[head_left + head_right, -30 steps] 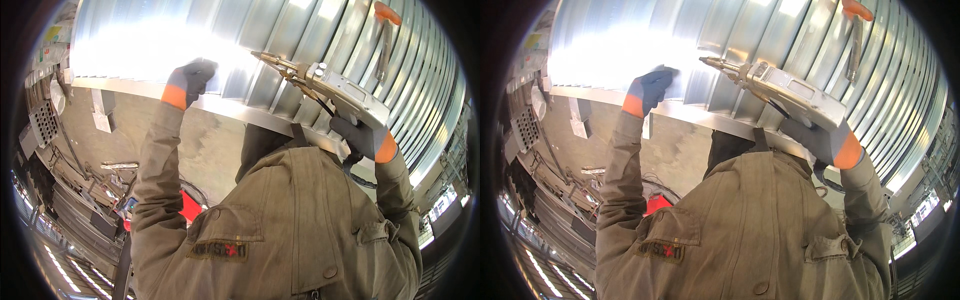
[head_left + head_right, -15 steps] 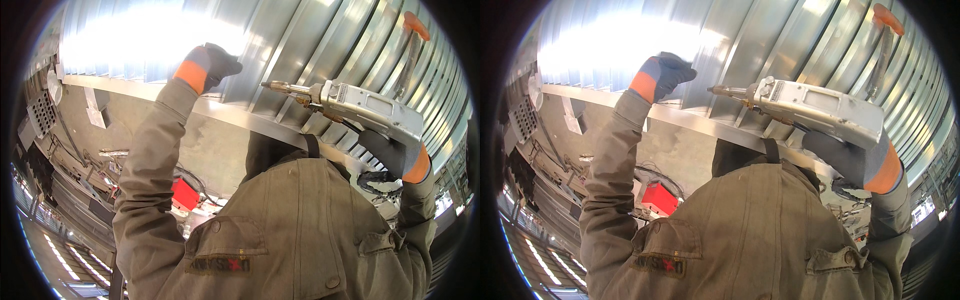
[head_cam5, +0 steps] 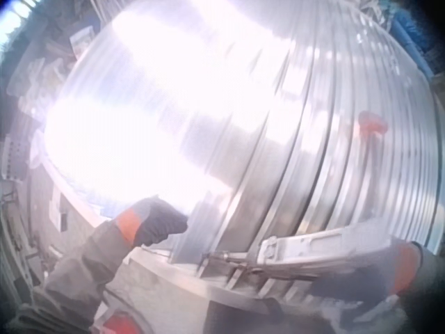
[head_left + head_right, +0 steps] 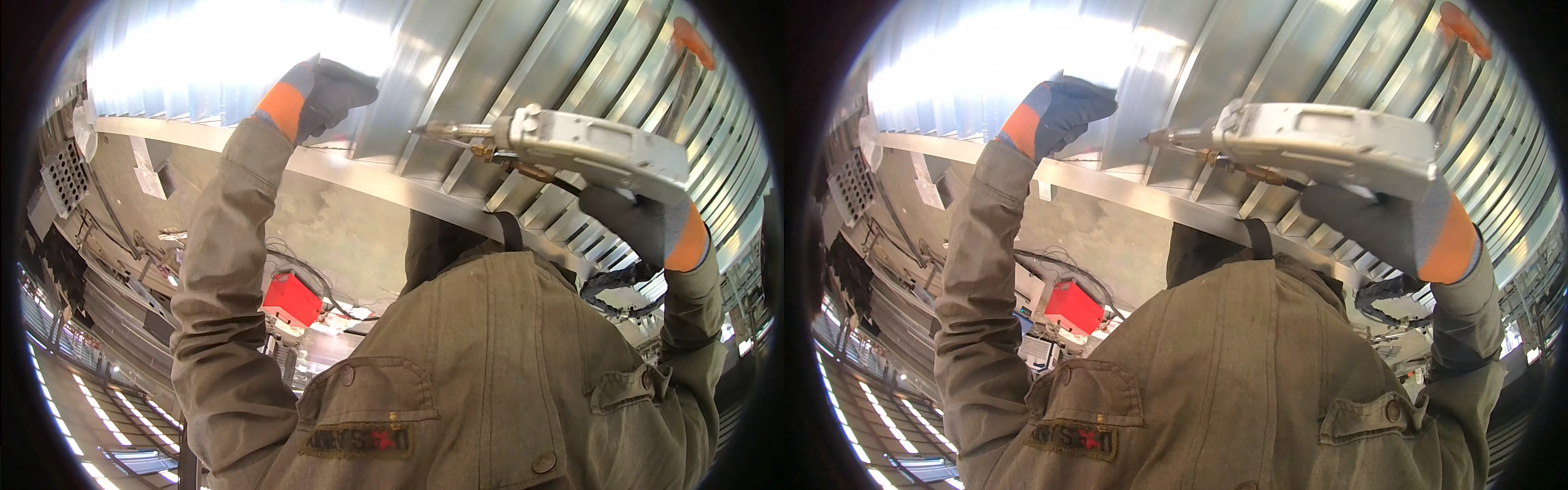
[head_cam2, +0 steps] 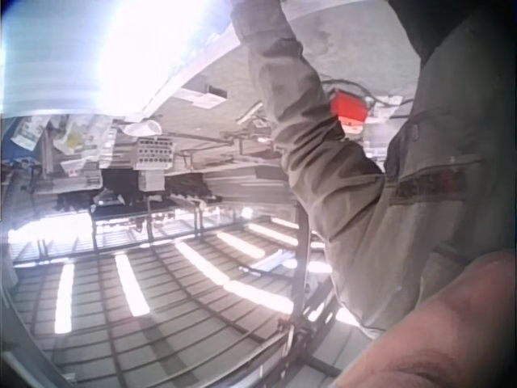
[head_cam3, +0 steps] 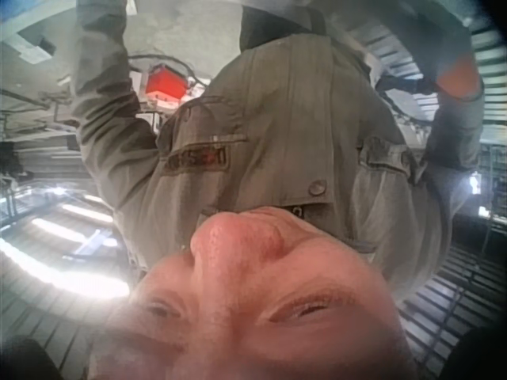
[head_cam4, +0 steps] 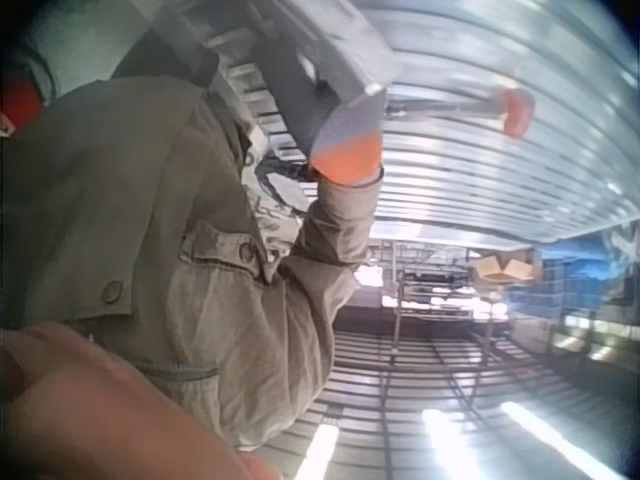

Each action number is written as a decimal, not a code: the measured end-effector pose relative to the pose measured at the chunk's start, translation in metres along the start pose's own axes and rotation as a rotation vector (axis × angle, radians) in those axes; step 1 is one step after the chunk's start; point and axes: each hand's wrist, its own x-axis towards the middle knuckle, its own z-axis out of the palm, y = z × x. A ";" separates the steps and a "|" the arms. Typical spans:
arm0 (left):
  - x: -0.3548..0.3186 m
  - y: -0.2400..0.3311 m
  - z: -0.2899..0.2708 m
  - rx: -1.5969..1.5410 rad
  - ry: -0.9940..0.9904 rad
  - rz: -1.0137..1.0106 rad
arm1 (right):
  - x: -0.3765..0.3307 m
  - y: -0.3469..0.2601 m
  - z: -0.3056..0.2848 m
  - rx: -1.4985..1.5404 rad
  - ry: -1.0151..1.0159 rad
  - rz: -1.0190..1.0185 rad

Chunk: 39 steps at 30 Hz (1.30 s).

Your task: The person welds a metal strip to a curved metal panel using a handheld welding torch, then taps the joint with a rubber mallet. The person repeats this weld-and-tap cycle along the seam.

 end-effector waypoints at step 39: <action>-0.002 -0.022 0.006 0.441 0.068 0.624 | -0.012 0.214 -0.113 -0.437 0.837 0.685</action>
